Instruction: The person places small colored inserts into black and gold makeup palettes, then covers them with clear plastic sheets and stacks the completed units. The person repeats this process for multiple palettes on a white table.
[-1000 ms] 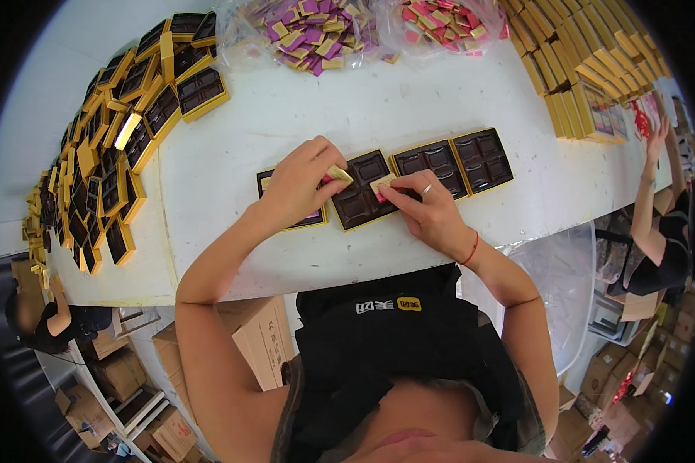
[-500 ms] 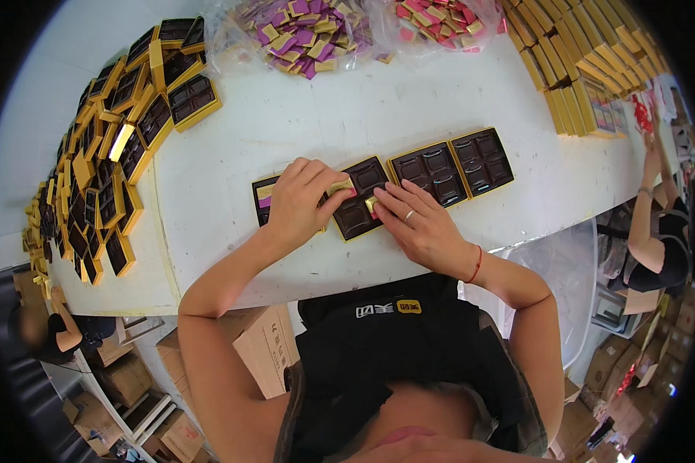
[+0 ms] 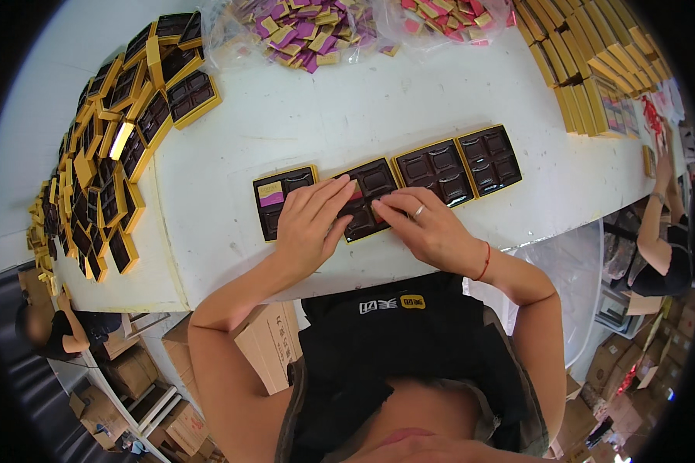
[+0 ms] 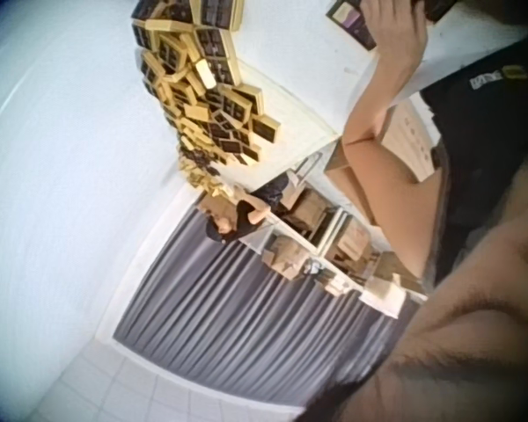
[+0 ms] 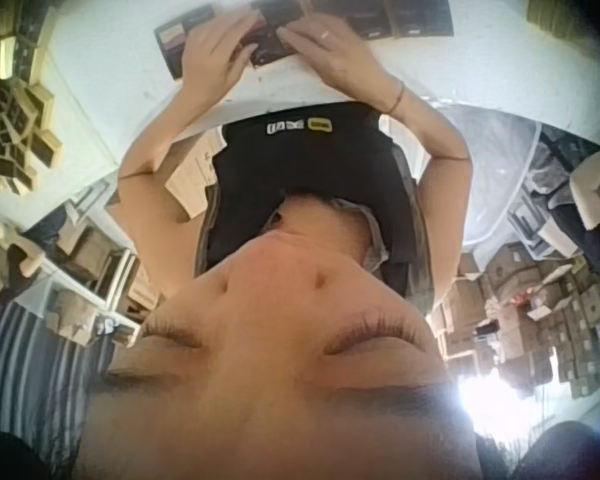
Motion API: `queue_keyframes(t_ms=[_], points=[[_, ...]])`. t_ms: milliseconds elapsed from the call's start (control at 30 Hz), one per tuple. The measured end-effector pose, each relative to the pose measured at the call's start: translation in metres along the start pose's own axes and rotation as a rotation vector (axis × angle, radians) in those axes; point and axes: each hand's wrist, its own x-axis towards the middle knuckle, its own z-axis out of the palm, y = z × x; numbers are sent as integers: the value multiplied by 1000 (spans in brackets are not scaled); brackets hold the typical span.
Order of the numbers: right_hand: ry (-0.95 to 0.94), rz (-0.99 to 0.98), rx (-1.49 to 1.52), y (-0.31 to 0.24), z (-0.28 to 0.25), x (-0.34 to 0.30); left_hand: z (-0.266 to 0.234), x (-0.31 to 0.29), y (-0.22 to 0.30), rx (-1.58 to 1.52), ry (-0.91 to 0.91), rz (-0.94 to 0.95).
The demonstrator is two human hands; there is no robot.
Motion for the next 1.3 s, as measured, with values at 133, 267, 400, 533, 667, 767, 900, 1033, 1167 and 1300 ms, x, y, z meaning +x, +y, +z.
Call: queue_keyframes(t_ms=[133,267,400,533,667,767,900,1033,1167,1300], points=[[-20,26,25,-2,-2,3,1,5,1,40,-18,-10],[-71,-25,-112,-1,-2,1,0,4,2,107,-127,13],[-123,-75,-265,0,-2,-6,1,1,9,98,-253,19],[6,-51,-78,14,-20,7,-14,24,4,89,-271,71],[404,136,54,114,-53,68,-11,124,-28,33,71,163],[481,386,-154,246,-85,97,53,260,-62,-153,161,242],[186,721,-354,326,-84,115,104,350,-91,-26,-103,-101],[344,718,-53,330,-85,108,134,353,-110,42,-43,6],[459,807,658,267,-99,98,114,339,-112,120,-63,-10],[436,682,858,221,-106,64,90,305,-85,-218,124,-156]])
